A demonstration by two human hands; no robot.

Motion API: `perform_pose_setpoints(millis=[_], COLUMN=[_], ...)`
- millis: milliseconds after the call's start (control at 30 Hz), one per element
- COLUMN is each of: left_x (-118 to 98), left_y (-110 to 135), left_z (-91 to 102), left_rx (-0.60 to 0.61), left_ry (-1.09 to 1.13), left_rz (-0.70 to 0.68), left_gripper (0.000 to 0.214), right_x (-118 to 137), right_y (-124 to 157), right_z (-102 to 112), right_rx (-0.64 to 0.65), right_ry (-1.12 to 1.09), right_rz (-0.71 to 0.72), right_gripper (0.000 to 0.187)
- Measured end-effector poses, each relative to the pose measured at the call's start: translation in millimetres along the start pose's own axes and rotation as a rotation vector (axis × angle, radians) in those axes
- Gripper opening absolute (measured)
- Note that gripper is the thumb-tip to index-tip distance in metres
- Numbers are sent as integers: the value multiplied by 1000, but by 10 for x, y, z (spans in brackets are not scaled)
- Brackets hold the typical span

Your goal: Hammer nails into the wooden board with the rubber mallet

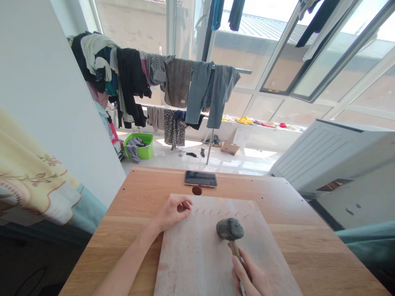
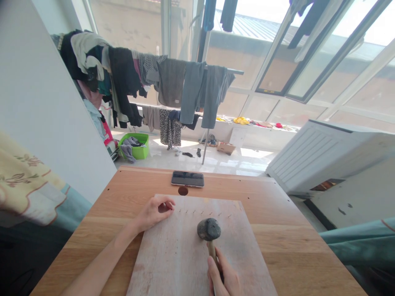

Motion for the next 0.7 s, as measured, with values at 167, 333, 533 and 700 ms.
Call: perform_pose_setpoints(millis=[167, 333, 533, 700], left_x=[-9, -9, -13, -34], left_y=[0, -14, -34, -24], left_z=[-1, 6, 12, 8], left_rx=[-11, -9, 2, 12], left_ry=[11, -6, -45, -45], left_rz=[-5, -18, -51, -53], left_gripper=[19, 31, 43, 39], right_x=[326, 744, 810, 739], right_y=[-45, -61, -77, -74], right_z=[-302, -676, -880, -838], right_rx=[153, 282, 297, 375], right_ry=[31, 36, 40, 9], right_rz=[137, 247, 215, 171], right_gripper=[72, 59, 56, 55])
Point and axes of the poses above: each hand's wrist, its own y-axis away from the middle knuckle, its own z-axis out of the back of the hand, x = y × z, the point moved 6 cm from there along -y, towards the middle knuckle, and after that the axes turned 1 degree about -y, right-handed, at the moved point
